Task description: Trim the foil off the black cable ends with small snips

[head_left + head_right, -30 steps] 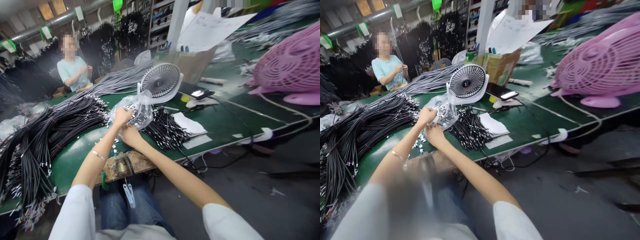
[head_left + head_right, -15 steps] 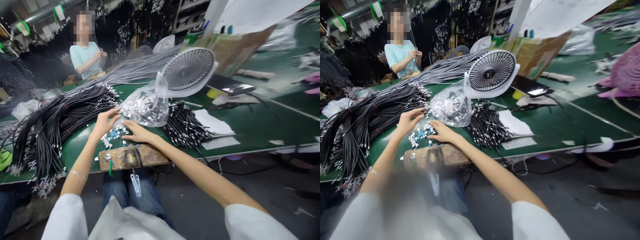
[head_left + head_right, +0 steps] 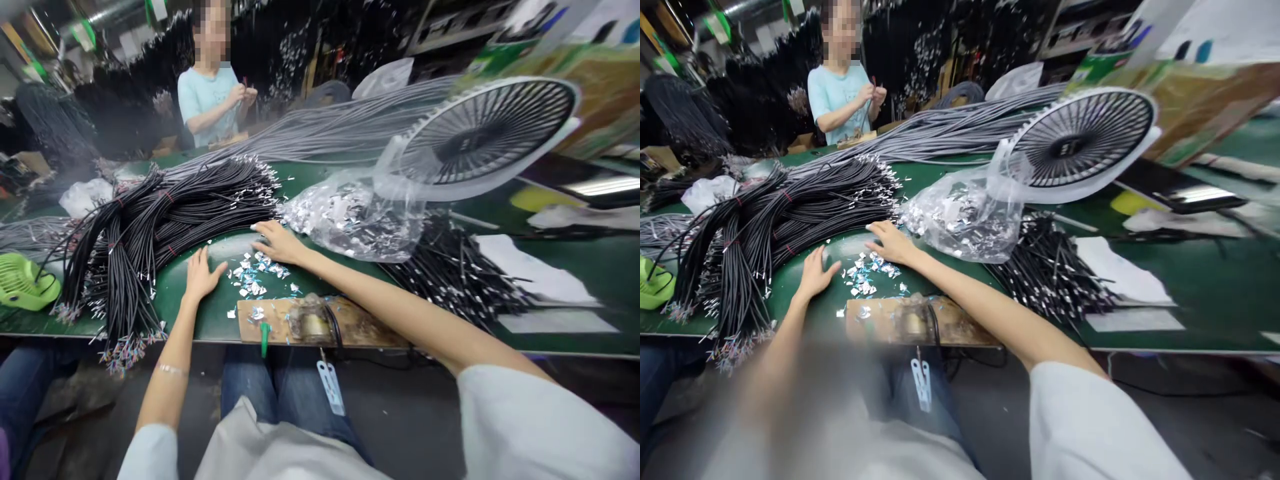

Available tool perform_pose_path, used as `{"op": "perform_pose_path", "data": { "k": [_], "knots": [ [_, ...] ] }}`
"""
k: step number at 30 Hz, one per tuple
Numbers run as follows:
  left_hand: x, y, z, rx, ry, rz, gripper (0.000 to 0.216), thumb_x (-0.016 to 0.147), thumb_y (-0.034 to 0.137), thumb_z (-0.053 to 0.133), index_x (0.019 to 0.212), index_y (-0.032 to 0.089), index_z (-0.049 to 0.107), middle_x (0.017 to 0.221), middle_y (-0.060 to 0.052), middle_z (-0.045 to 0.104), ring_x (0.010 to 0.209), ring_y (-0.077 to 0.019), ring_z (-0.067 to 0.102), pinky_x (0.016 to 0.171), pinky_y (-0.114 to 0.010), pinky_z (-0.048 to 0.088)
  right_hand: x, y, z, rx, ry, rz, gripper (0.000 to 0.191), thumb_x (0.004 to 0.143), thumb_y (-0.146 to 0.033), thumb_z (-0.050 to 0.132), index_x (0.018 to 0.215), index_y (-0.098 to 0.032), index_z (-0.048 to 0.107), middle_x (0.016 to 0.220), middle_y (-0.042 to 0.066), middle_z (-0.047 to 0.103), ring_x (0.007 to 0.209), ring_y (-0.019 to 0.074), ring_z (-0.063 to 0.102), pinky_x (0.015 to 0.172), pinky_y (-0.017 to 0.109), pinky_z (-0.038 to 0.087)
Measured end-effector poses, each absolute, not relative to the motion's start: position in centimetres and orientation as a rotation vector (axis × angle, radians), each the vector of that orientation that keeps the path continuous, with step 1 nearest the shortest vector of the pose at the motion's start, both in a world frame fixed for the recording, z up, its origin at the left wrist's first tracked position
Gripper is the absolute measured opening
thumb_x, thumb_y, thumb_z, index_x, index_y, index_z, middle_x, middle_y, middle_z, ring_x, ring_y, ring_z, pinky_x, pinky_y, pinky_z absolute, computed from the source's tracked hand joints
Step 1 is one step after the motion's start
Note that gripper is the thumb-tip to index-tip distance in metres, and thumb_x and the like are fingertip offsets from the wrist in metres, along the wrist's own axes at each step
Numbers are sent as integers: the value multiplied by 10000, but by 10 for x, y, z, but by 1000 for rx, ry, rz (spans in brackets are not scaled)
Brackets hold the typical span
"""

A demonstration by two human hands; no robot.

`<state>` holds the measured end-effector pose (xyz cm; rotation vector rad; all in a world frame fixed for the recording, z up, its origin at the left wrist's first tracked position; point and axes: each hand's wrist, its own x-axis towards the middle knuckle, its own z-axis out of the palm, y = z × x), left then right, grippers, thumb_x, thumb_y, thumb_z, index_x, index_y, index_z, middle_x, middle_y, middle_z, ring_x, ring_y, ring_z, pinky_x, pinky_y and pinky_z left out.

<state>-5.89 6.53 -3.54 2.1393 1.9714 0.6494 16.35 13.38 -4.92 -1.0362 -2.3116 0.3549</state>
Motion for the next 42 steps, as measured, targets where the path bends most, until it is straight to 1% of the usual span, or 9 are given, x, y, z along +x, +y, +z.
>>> {"op": "perform_pose_path", "data": {
  "k": [4, 8, 13, 17, 25, 28, 31, 35, 42],
  "knots": [
    [-41, 106, -33, 2173, 1826, 619, 468, 823, 316, 579, 1238, 109, 516, 1343, -177, 486, 1291, -322, 375, 1087, -498, 254, 162, 124, -53, -1002, -2376, 444, 352, 858, -376, 514, 1120, -162, 610, 1068, 128, 661, 1028, 265, 578, 915, 481, 453],
    [-31, 89, -23, 2248, 1490, 575, 229, 843, 266, 553, 1040, 205, 654, 1137, -47, 662, 1159, -216, 535, 1040, -355, 374, 179, 101, -41, -1104, -2382, 485, 413, 869, -412, 480, 1202, -182, 564, 1138, 119, 634, 1066, 259, 570, 917, 444, 447],
    [-44, 11, -21, 2205, 1394, 720, 291, 874, 317, 507, 1130, 218, 607, 1182, -54, 632, 1098, -191, 579, 963, -325, 447, 234, 73, -20, -1374, -2439, 624, 697, 729, -514, 613, 1240, -47, 529, 899, 171, 669, 780, 297, 639, 700, 408, 499],
    [-49, -46, -38, 2113, 1599, 931, 261, 892, 306, 480, 1091, 183, 593, 1088, -95, 630, 1031, -203, 580, 910, -362, 459, 238, 57, -12, -1424, -2509, 822, 651, 799, -472, 542, 1293, -53, 479, 661, 66, 672, 584, 220, 629, 567, 305, 472],
    [-20, -52, -43, 2346, 1635, 778, 504, 775, 377, 645, 1229, 206, 507, 1215, -100, 557, 1131, -274, 465, 939, -442, 406, 172, 44, 8, -1211, -2571, 1012, 498, 840, -324, 543, 1295, -131, 478, 949, 75, 711, 832, 183, 658, 743, 264, 480],
    [-14, -28, -38, 2388, 1655, 716, 456, 813, 345, 594, 1242, 214, 507, 1250, -99, 524, 1153, -264, 436, 959, -427, 402, 177, 38, 10, -1121, -2653, 936, 710, 705, -358, 696, 1337, -161, 440, 1162, 113, 633, 1032, 241, 597, 844, 316, 459],
    [-14, -1, -36, 2371, 1765, 639, 421, 840, 344, 550, 1231, 191, 524, 1276, -128, 494, 1174, -286, 412, 971, -449, 392, 189, 42, 7, -1120, -2816, 811, 855, 565, -418, 786, 1322, -176, 472, 1134, 116, 630, 1003, 276, 596, 801, 332, 471],
    [-20, 22, -36, 2347, 1822, 628, 462, 893, 359, 445, 1271, 93, 479, 1311, -228, 434, 1221, -340, 370, 975, -524, 360, 193, 57, 1, -1276, -2764, 723, 798, 638, -479, 730, 1310, -130, 479, 919, 105, 671, 844, 267, 628, 735, 343, 475],
    [-22, 37, -40, 2318, 1634, 591, 659, 775, 534, 586, 1323, 202, 434, 1411, -153, 392, 1344, -338, 263, 1092, -550, 180, 199, 69, -29, -1301, -2593, 505, 1001, 619, -609, 690, 1417, -152, 294, 1309, 207, 446, 1193, 378, 445, 966, 506, 379]
  ]
}}
